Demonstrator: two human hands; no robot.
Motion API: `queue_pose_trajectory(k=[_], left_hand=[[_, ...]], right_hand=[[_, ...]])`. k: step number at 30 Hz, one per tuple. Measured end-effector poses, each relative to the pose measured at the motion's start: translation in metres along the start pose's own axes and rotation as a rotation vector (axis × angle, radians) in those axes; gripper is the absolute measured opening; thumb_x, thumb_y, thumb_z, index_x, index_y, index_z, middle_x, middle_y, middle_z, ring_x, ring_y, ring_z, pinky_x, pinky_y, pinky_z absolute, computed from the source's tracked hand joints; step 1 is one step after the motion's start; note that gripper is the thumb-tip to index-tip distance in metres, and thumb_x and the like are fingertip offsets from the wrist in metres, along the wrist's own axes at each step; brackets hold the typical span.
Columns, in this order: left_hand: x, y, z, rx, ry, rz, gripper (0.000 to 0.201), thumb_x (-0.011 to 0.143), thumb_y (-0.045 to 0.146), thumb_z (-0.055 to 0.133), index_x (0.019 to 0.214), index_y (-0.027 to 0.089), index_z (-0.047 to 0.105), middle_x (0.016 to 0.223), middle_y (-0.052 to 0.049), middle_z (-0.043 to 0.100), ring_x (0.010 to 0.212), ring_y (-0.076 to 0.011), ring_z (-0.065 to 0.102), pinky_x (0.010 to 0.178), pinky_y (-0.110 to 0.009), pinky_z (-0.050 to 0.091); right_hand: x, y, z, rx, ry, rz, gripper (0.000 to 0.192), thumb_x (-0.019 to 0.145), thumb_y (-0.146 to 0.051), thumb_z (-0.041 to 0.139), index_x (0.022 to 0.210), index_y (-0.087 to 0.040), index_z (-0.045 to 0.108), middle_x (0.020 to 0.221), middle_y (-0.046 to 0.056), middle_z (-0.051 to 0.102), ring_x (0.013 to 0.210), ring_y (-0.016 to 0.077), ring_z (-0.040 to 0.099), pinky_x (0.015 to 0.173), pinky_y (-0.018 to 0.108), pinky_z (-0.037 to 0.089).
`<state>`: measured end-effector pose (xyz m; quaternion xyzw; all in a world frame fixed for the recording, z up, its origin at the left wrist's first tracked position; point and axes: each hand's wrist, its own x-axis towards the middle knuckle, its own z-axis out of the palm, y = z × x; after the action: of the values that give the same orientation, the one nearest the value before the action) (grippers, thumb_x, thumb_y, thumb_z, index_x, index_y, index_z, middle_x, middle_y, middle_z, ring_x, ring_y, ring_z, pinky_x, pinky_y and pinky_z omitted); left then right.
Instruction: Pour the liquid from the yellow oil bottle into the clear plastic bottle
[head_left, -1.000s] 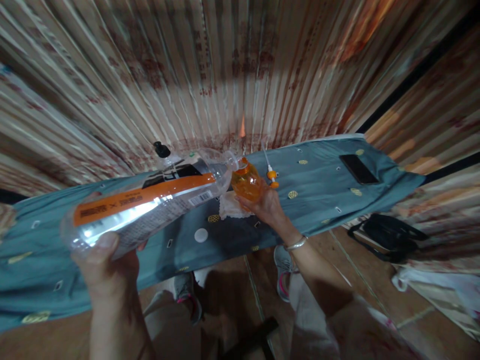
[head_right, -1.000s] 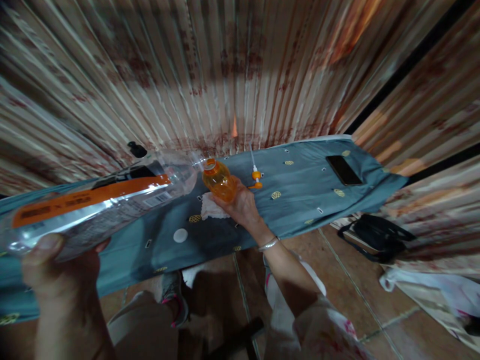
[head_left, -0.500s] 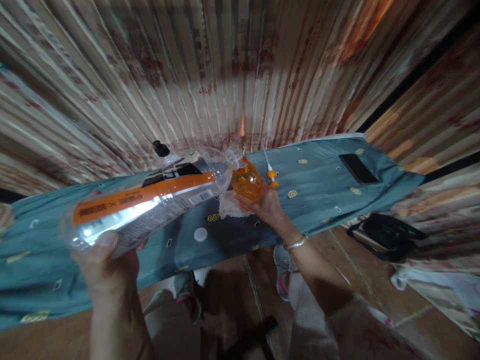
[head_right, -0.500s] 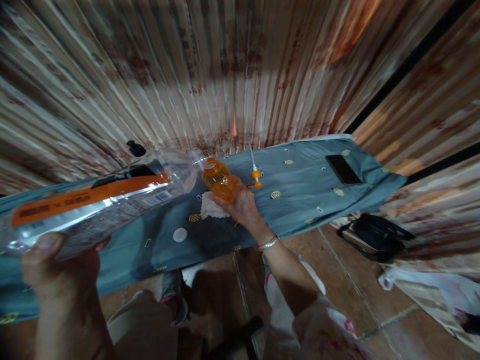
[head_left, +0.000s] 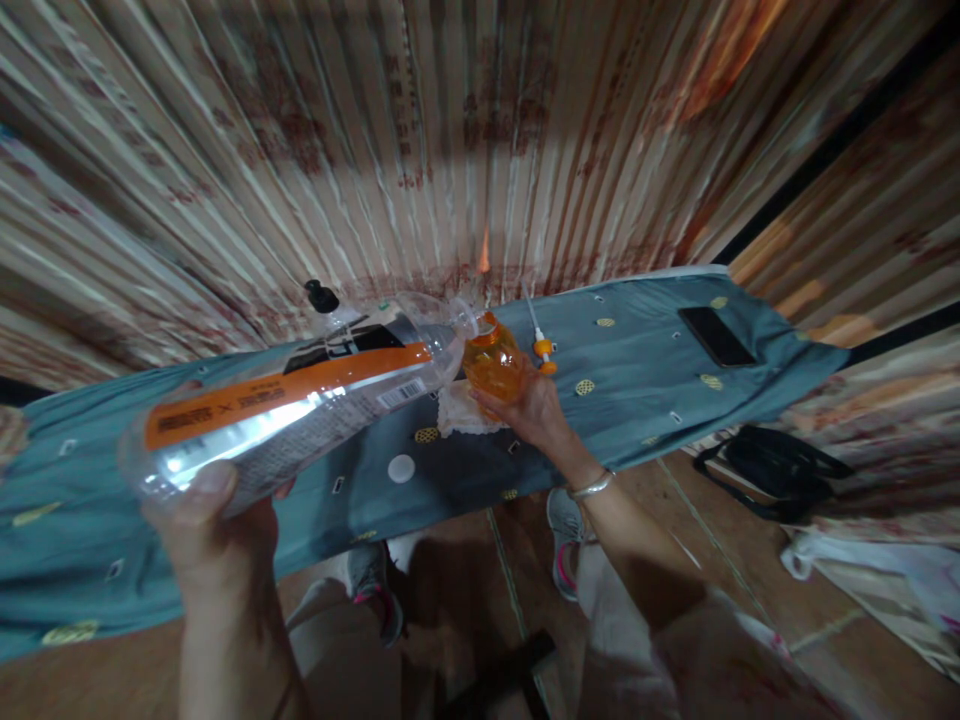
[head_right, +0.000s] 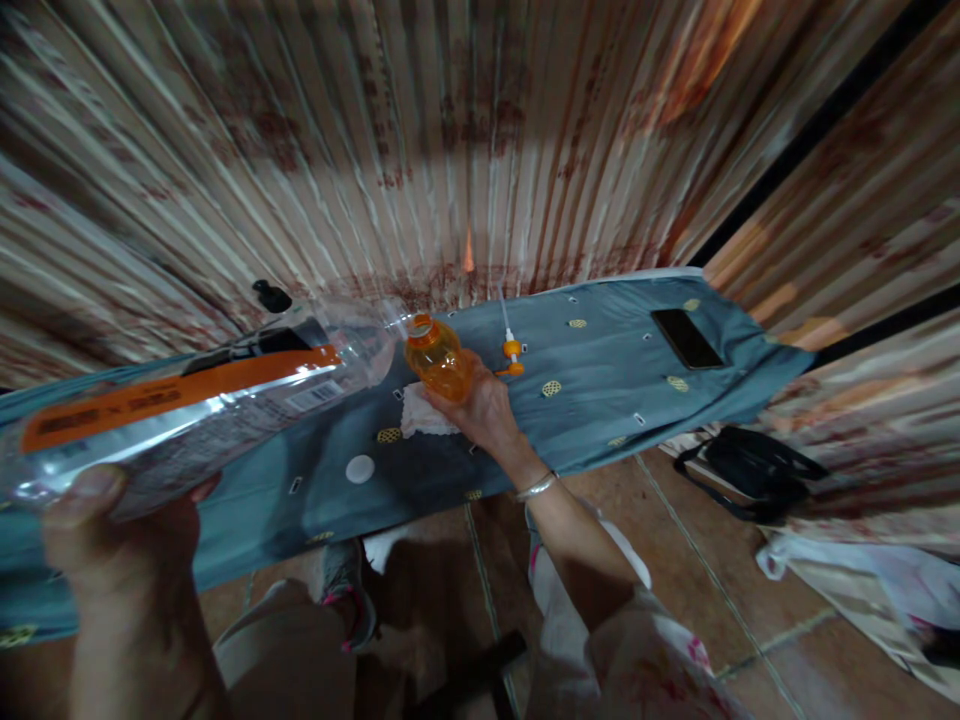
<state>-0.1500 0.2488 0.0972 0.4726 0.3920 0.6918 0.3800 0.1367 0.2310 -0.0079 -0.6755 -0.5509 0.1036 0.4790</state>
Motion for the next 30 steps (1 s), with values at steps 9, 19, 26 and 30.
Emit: queue_pose_trajectory(k=[9,19,26,30], left_hand=[[0.0016,-0.0022,-0.0006,-0.023,0.005,0.0,0.067,0.043,0.046,0.09,0.106,0.026,0.077,0.097,-0.003,0.066,0.064,-0.015,0.048,0.029,-0.019,0.031],[0.0008,-0.0031,-0.0017,-0.018,-0.007,0.009,0.066,0.047,0.045,0.088,0.109,0.025,0.077,0.096,-0.003,0.067,0.061,-0.0131,0.049,0.032,-0.017,0.028],[0.0004,-0.0011,0.0018,0.018,-0.01,0.012,0.077,0.048,0.048,0.085,0.122,0.029,0.074,0.108,-0.005,0.071,0.06,-0.0121,0.047,0.036,-0.018,0.023],[0.0,0.003,0.0044,0.031,-0.024,0.023,0.08,0.05,0.045,0.082,0.127,0.03,0.07,0.113,-0.005,0.071,0.059,-0.0112,0.047,0.035,-0.017,0.025]], right_hand=[[0.0003,0.001,-0.0008,-0.008,-0.003,-0.014,0.062,0.079,-0.053,0.091,0.127,-0.02,0.07,0.119,0.017,0.084,0.11,0.0361,0.082,0.095,0.047,0.068],[-0.0004,-0.0015,-0.001,0.019,0.005,0.015,0.061,0.077,-0.049,0.093,0.126,-0.019,0.07,0.116,0.017,0.085,0.108,0.037,0.082,0.094,0.048,0.068],[-0.0008,0.0004,-0.0007,0.034,0.006,0.006,0.06,0.078,-0.047,0.092,0.128,-0.022,0.07,0.118,0.016,0.084,0.111,0.0374,0.082,0.097,0.053,0.068],[-0.0004,-0.0007,-0.0011,0.013,-0.001,0.004,0.063,0.079,-0.053,0.091,0.127,-0.019,0.07,0.118,0.016,0.084,0.111,0.0369,0.082,0.096,0.048,0.068]])
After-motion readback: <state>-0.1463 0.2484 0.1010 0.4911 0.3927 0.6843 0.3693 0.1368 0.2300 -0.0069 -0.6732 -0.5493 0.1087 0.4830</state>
